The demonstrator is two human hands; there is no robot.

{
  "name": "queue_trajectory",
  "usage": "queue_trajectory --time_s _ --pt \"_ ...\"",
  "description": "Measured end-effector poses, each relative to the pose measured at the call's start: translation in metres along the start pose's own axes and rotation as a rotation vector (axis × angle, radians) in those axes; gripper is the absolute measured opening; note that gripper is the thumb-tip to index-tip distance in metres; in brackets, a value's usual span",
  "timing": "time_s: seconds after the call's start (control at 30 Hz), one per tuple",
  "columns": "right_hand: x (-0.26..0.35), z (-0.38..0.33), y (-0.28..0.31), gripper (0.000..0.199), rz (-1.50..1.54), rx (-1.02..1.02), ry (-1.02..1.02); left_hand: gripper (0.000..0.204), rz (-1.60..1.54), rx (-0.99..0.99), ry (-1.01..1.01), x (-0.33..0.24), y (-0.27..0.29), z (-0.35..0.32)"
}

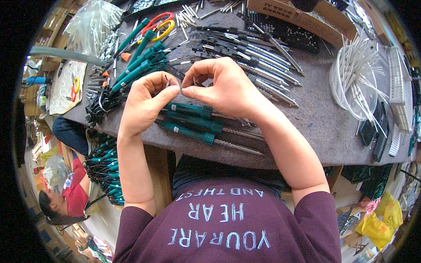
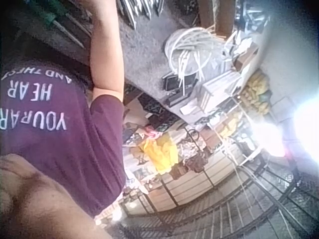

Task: Assembling electrical tools by sliding components onto the shafts and attaching handles.

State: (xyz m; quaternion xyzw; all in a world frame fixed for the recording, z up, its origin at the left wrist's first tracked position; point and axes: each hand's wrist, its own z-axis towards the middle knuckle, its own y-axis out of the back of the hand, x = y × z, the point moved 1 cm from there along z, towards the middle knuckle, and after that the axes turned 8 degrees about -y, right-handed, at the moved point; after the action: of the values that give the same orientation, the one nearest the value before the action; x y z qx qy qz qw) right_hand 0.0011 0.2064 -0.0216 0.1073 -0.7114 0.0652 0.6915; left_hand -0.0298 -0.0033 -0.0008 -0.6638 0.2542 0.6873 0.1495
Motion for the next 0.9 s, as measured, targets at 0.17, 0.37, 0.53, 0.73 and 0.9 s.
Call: queue_trajectory --time_s 0.17,0.37,0.53,0.73,0.9 --pt "0.004 -0.001 0.004 0.016 -0.083 0.066 0.015 0.011 0.066 -0.017 0.023 -0.003 -0.004 -0.002" --pt "-0.003 0.000 0.010 0.017 -0.007 0.003 -0.045 0.014 0.313 -0.056 -0.172 -0.012 -0.004 0.001" --pt "0.001 0.000 0.011 0.016 -0.040 0.017 -0.060 0.016 0.367 -0.021 -0.164 -0.010 0.000 -0.001" --pt "0.004 -0.001 0.013 0.016 -0.059 0.032 -0.047 0.014 0.345 -0.023 -0.215 -0.012 -0.008 0.001" --pt "0.004 0.000 0.013 0.016 -0.050 0.036 -0.052 0.014 0.363 -0.020 -0.211 -0.009 -0.003 -0.001"
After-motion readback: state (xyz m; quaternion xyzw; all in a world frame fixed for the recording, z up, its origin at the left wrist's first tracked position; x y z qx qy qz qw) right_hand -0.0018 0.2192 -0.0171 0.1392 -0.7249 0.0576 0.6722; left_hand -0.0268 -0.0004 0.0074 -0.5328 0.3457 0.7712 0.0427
